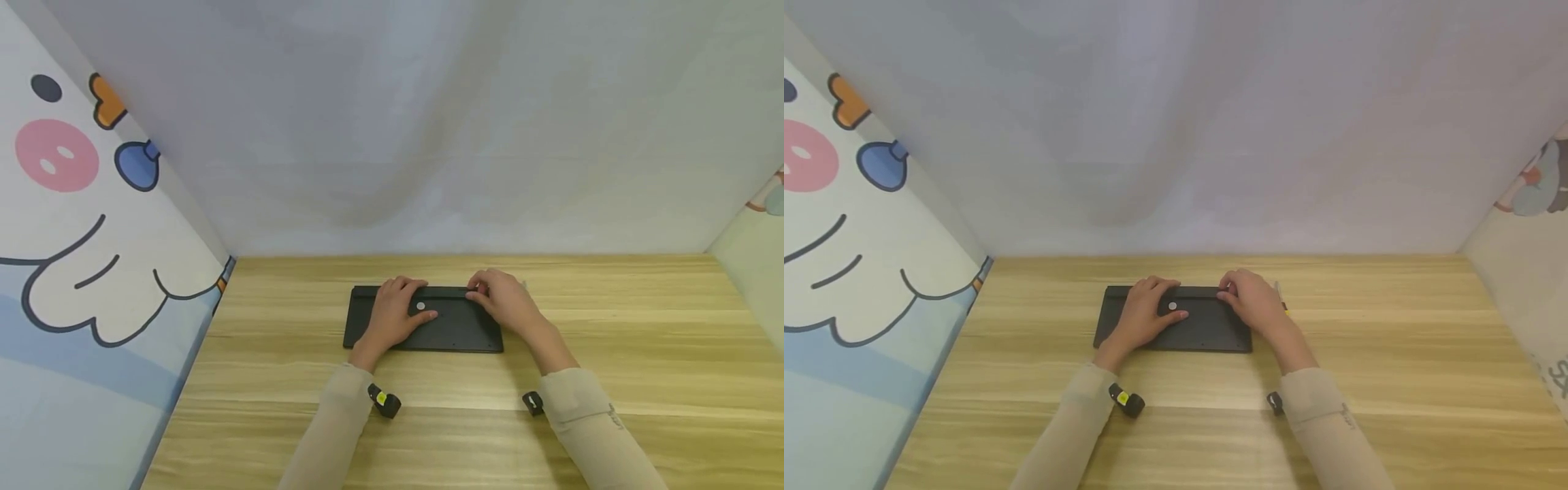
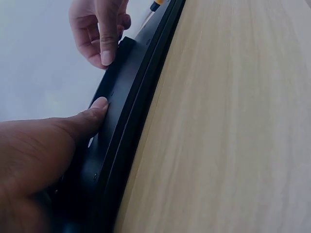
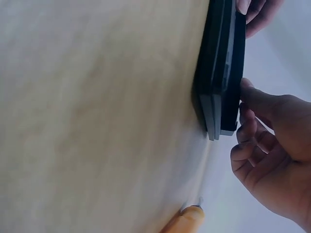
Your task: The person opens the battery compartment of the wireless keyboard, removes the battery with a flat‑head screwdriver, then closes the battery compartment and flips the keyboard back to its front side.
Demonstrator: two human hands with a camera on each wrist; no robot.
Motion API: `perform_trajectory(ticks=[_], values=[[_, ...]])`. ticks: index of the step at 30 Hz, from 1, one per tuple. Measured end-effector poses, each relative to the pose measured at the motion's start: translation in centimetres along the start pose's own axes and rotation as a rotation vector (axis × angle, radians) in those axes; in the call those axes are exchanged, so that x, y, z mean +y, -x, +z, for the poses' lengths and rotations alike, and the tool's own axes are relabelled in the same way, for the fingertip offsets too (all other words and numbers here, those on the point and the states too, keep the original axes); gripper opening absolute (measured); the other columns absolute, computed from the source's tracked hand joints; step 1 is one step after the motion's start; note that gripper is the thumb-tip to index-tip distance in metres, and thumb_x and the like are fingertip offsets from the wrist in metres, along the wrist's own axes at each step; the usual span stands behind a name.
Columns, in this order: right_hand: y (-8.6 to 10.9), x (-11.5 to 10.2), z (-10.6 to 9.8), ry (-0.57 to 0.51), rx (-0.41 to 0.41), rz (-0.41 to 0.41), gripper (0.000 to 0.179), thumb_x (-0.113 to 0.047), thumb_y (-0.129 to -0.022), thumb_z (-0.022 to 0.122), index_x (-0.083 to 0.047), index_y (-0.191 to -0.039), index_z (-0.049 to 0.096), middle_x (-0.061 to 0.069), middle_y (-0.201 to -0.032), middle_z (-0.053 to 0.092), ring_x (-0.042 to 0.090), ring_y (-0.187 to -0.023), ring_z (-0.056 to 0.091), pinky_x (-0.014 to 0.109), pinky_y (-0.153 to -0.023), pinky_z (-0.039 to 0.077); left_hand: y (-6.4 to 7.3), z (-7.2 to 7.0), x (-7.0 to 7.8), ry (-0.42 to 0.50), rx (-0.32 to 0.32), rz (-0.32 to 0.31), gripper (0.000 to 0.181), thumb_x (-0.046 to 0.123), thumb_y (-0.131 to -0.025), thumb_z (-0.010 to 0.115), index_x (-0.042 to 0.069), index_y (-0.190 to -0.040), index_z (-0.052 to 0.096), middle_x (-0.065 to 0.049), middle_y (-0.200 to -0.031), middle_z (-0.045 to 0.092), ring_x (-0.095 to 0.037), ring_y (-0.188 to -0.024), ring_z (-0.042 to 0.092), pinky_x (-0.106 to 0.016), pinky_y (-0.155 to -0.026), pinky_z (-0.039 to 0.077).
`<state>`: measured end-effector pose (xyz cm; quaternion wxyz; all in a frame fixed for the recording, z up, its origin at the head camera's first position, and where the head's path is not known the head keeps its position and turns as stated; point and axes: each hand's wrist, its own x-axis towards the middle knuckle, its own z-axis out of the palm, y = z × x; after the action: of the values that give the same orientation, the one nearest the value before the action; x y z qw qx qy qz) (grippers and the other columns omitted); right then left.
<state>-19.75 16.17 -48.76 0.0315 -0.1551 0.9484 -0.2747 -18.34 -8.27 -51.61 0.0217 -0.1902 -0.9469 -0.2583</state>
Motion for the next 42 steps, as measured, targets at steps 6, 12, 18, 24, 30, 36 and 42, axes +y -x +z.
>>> perform_trajectory(ticks=[6,12,18,24,30,36,42], values=[[-0.20,-0.23,-0.09,-0.009,-0.034,0.026,0.018,-0.021,-0.099,0.068,-0.005,-0.108,0.072,0.008,-0.088,0.064,0.017,-0.074,0.057,0.033,-0.068,0.050,0.11,0.24,-0.11,0.009,0.019,-0.002,0.061,0.046,-0.090,0.075,0.018,-0.142,0.059,-0.008,-0.130,0.063,-0.029,-0.121,0.057,-0.050,-0.112,0.045],[-0.31,-0.43,0.04,-0.009,-0.028,0.044,0.016,-0.021,-0.099,0.068,-0.006,-0.106,0.071,0.007,-0.088,0.064,0.018,-0.074,0.057,0.033,-0.068,0.050,0.04,0.30,-0.09,0.019,0.017,-0.019,0.062,0.045,-0.089,0.076,0.019,-0.142,0.059,-0.009,-0.131,0.063,-0.030,-0.124,0.057,-0.051,-0.115,0.043],[-0.35,-0.73,0.19,0.018,-0.036,0.064,0.014,-0.019,-0.100,0.067,-0.006,-0.105,0.068,0.009,-0.092,0.064,0.020,-0.078,0.059,0.037,-0.070,0.052,0.02,0.37,-0.12,0.034,0.021,-0.028,0.061,0.044,-0.090,0.077,0.018,-0.142,0.059,-0.010,-0.132,0.063,-0.031,-0.129,0.056,-0.052,-0.124,0.036],[-0.38,-0.90,0.24,0.048,-0.058,0.084,0.017,-0.021,-0.102,0.064,-0.006,-0.109,0.067,0.011,-0.098,0.065,0.023,-0.084,0.062,0.039,-0.075,0.055,0.03,0.32,0.00,0.041,0.016,-0.032,0.060,0.044,-0.090,0.076,0.018,-0.142,0.059,-0.009,-0.133,0.062,-0.030,-0.132,0.055,-0.053,-0.129,0.029],[-0.36,-0.77,0.41,0.064,-0.042,0.077,0.016,-0.020,-0.102,0.064,-0.005,-0.109,0.066,0.011,-0.098,0.065,0.021,-0.082,0.061,0.038,-0.074,0.055,0.04,0.25,0.12,0.047,0.020,-0.031,0.060,0.043,-0.090,0.077,0.018,-0.142,0.059,-0.009,-0.133,0.062,-0.031,-0.132,0.055,-0.053,-0.130,0.028],[-0.30,-0.79,0.57,0.070,-0.033,0.078,0.015,-0.019,-0.103,0.062,-0.005,-0.107,0.065,0.012,-0.101,0.066,0.021,-0.081,0.060,0.037,-0.073,0.054,-0.03,0.20,0.31,0.061,0.021,-0.042,0.059,0.041,-0.090,0.078,0.018,-0.141,0.060,-0.009,-0.131,0.063,-0.030,-0.131,0.055,-0.052,-0.130,0.027],[-0.31,-0.91,0.76,0.079,-0.032,0.069,0.015,-0.018,-0.103,0.061,-0.004,-0.108,0.065,0.013,-0.103,0.066,0.023,-0.085,0.061,0.039,-0.077,0.055,-0.07,0.17,0.43,0.083,0.022,-0.057,0.058,0.039,-0.089,0.079,0.017,-0.140,0.061,-0.010,-0.131,0.063,-0.031,-0.131,0.055,-0.053,-0.131,0.025]])
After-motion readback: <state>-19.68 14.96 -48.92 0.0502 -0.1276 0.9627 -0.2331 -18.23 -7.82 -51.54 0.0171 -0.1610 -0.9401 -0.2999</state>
